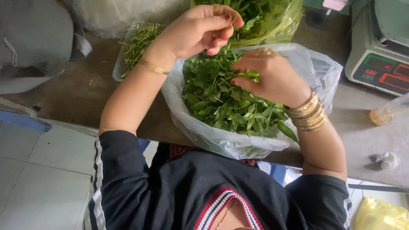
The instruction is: The person sorts through a large pile of green leafy vegetables, picking up bunches and separating the leaves from the stems. The leaves are placed into a white plastic bag, while the stems are discarded into a separate container on the table.
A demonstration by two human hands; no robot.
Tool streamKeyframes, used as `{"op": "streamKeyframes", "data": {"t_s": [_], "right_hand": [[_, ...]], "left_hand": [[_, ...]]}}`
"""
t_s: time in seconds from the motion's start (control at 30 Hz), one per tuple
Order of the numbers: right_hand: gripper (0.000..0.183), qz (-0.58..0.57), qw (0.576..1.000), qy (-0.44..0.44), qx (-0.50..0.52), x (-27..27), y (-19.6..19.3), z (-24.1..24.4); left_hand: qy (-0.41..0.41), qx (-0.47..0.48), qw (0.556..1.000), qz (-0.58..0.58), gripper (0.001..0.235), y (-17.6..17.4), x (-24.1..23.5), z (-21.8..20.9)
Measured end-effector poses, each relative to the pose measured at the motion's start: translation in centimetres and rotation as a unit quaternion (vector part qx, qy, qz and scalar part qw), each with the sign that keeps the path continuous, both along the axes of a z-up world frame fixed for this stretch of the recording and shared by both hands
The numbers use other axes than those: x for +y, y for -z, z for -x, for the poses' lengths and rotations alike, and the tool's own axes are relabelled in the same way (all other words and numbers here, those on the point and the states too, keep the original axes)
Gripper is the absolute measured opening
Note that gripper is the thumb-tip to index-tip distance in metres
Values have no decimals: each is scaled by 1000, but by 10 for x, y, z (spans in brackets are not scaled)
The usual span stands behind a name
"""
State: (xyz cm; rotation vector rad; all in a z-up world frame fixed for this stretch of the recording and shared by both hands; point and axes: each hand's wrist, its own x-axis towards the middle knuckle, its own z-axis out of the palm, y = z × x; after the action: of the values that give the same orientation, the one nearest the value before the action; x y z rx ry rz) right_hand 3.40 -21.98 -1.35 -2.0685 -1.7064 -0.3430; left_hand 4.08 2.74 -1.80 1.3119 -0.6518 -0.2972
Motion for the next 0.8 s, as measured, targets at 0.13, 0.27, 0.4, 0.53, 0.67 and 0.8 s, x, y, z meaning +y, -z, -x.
{"op": "streamKeyframes", "data": {"t_s": [0.13,0.27,0.4,0.53,0.67,0.8], "right_hand": [[4,19,998,32,55,-6,1,-5],[4,-35,997,32,59,-18,-7,-10],[7,-44,997,29,64,-20,-7,-13],[9,-59,996,34,51,-19,-2,-17],[8,-82,995,13,55,-20,-2,-19],[8,-72,987,-23,144,-27,-9,-20]], "left_hand": [[27,87,995,46,20,4,-2,-7],[37,88,995,-22,36,1,-3,-5],[19,17,993,-115,26,2,-10,3],[-46,-86,966,-239,21,6,-28,12],[-87,-240,936,-240,15,4,-35,24],[-35,-244,946,-213,13,1,-32,23]]}}
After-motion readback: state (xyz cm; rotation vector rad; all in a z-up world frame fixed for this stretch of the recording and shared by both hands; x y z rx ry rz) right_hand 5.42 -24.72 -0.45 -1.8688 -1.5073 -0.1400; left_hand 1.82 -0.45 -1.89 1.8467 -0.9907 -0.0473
